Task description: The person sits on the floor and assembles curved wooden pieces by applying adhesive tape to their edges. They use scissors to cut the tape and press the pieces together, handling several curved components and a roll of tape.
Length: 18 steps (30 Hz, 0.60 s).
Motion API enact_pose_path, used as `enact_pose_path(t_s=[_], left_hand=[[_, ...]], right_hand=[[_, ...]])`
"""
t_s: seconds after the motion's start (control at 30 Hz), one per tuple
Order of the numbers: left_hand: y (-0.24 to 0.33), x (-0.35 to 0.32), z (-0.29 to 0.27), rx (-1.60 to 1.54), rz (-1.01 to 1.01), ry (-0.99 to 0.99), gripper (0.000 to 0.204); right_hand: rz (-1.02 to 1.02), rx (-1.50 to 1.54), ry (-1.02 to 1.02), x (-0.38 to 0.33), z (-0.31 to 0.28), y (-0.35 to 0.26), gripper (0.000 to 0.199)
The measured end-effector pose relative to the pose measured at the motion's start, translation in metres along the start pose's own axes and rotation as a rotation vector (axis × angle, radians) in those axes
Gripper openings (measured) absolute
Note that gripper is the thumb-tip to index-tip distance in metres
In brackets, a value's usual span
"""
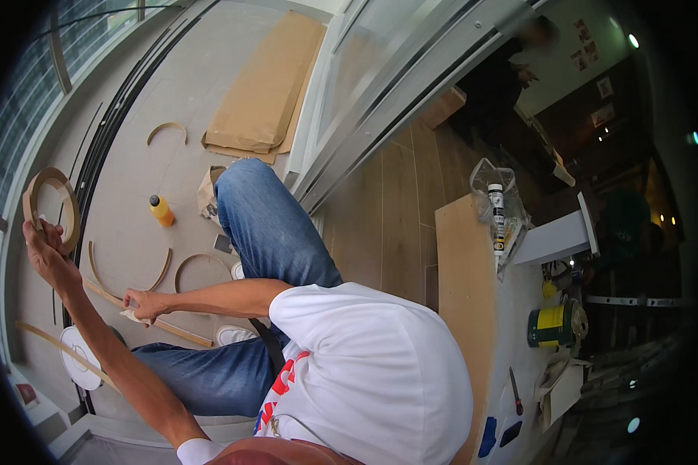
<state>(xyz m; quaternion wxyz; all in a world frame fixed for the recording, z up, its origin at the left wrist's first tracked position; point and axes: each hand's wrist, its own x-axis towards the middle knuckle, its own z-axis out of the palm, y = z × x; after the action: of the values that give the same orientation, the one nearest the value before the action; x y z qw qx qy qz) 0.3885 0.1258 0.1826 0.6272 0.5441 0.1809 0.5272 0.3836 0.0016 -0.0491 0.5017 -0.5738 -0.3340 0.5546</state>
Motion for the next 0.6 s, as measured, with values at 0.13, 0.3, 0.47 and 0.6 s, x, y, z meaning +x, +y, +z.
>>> enact_pose_path(t_s=[0.13,0.3,0.47,0.6], left_hand=[[-0.009,0.002,0.010,-0.040,-0.016,-0.071,0.036],[-0.008,0.002,0.008,-0.145,-0.014,-0.138,0.037],[-0.004,0.002,-0.015,-0.092,-0.016,-0.180,0.045],[0.009,0.004,-0.027,-0.144,-0.067,-0.185,0.045]], right_hand=[[-0.010,-0.036,0.001,-0.016,-0.063,-0.058,0.023],[-0.067,-0.200,0.045,-0.029,-0.111,-0.159,0.035],[-0.065,-0.355,-0.110,-0.067,-0.136,-0.253,0.043],[-0.157,-0.358,-0.170,-0.103,-0.151,-0.291,0.038]])
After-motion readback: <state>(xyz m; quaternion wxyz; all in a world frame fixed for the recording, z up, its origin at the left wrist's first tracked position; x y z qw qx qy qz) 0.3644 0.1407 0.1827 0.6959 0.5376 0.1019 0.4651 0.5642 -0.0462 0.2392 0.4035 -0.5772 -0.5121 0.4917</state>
